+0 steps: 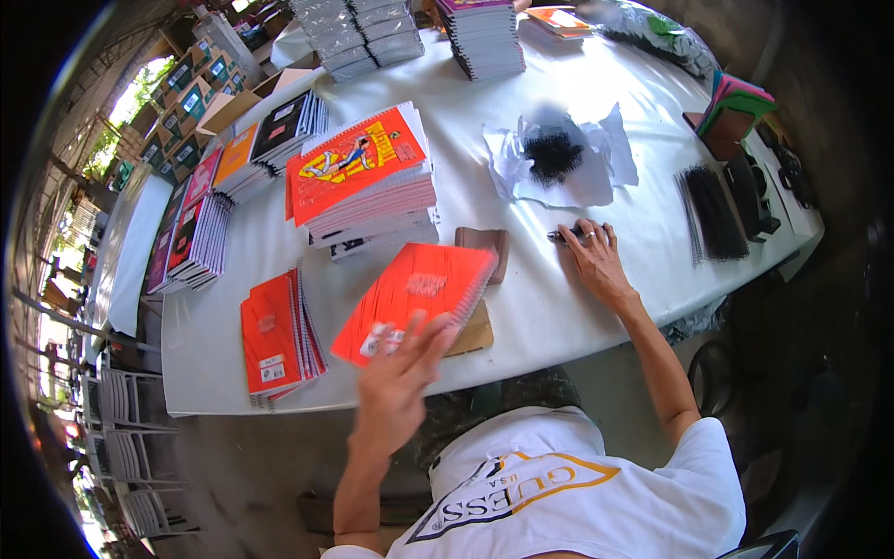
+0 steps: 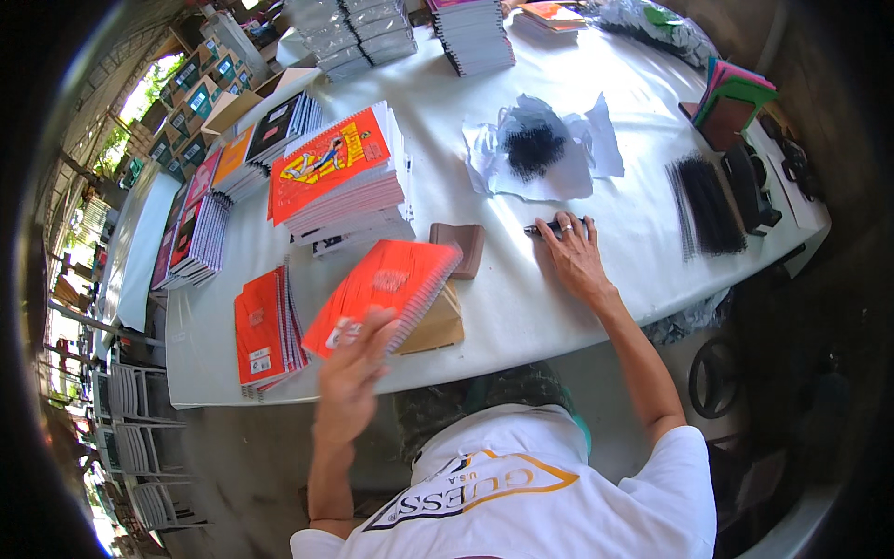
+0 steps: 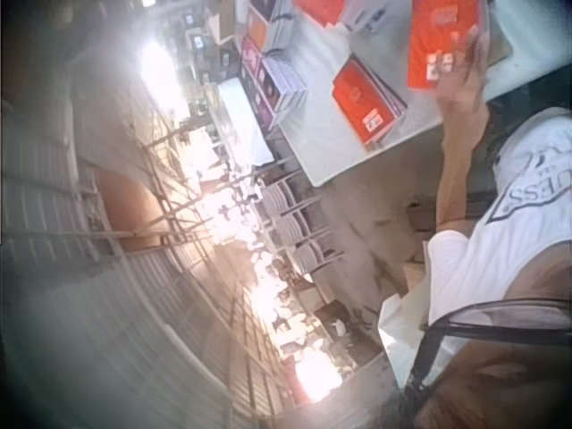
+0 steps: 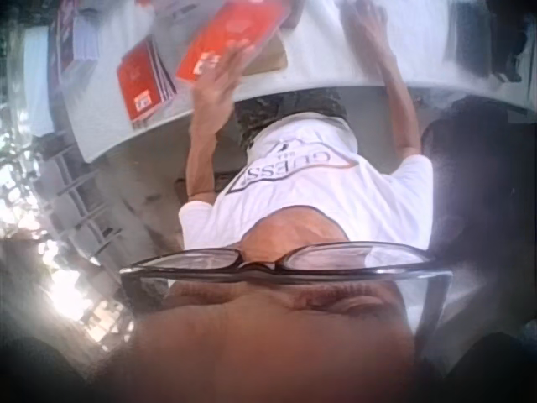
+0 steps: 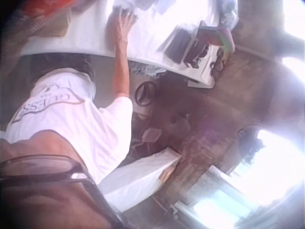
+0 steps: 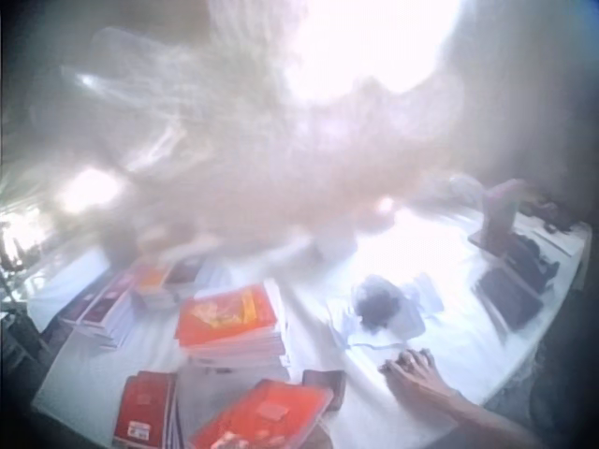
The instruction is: The person binds notebooks by threading metal spiral coils through the pre-punched holes by hand, trimming the excess wire with pliers, and stacking the completed notebooks on a table.
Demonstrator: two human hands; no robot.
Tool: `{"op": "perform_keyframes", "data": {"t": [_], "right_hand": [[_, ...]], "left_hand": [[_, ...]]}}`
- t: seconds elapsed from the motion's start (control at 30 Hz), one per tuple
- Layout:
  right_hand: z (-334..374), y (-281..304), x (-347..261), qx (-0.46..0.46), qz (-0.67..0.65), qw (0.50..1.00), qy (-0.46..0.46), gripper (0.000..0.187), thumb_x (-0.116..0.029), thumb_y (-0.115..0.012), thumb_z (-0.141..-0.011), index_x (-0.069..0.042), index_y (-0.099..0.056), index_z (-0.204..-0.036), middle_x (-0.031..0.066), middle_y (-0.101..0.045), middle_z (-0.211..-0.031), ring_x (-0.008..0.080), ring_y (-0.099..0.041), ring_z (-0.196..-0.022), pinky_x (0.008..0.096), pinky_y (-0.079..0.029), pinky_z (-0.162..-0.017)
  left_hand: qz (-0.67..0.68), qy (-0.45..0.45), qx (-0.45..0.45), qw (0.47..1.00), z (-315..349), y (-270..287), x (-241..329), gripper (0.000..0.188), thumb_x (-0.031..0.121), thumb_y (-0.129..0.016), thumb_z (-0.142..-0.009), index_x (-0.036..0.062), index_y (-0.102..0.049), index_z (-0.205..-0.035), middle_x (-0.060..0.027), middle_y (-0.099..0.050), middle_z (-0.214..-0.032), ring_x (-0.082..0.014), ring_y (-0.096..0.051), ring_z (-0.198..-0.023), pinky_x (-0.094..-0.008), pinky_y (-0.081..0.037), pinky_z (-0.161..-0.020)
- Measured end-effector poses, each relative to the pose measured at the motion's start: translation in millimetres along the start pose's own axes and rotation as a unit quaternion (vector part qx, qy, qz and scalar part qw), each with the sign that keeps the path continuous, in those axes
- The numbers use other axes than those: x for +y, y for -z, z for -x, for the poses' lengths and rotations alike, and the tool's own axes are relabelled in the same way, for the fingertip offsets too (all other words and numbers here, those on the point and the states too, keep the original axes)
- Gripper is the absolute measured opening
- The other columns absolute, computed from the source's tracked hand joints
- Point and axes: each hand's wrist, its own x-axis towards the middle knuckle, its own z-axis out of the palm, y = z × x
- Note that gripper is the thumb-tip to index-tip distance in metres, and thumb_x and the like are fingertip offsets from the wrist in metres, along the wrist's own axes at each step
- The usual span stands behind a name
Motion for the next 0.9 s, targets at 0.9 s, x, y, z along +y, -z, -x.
{"op": "perform_keyframes", "data": {"t": [0.9], "right_hand": [[13,143,-127,-0.449,-0.677,0.583,-0.027,0.028,-0.018,-0.052,-0.099,-0.003,-0.062,-0.12,0.0143,-0.062,-0.094,0.0204,-0.062,-0.075,0.0366,-0.051,-0.067]], "left_hand": [[-0.237,0.075,0.064,0.966,-9,-50,17,0.063,0.003,-0.063,-0.081,0.0129,-0.049,-0.142,-0.0076,-0.05,-0.143,-0.0408,-0.038,-0.136,-0.0519,-0.028,-0.11]]}}
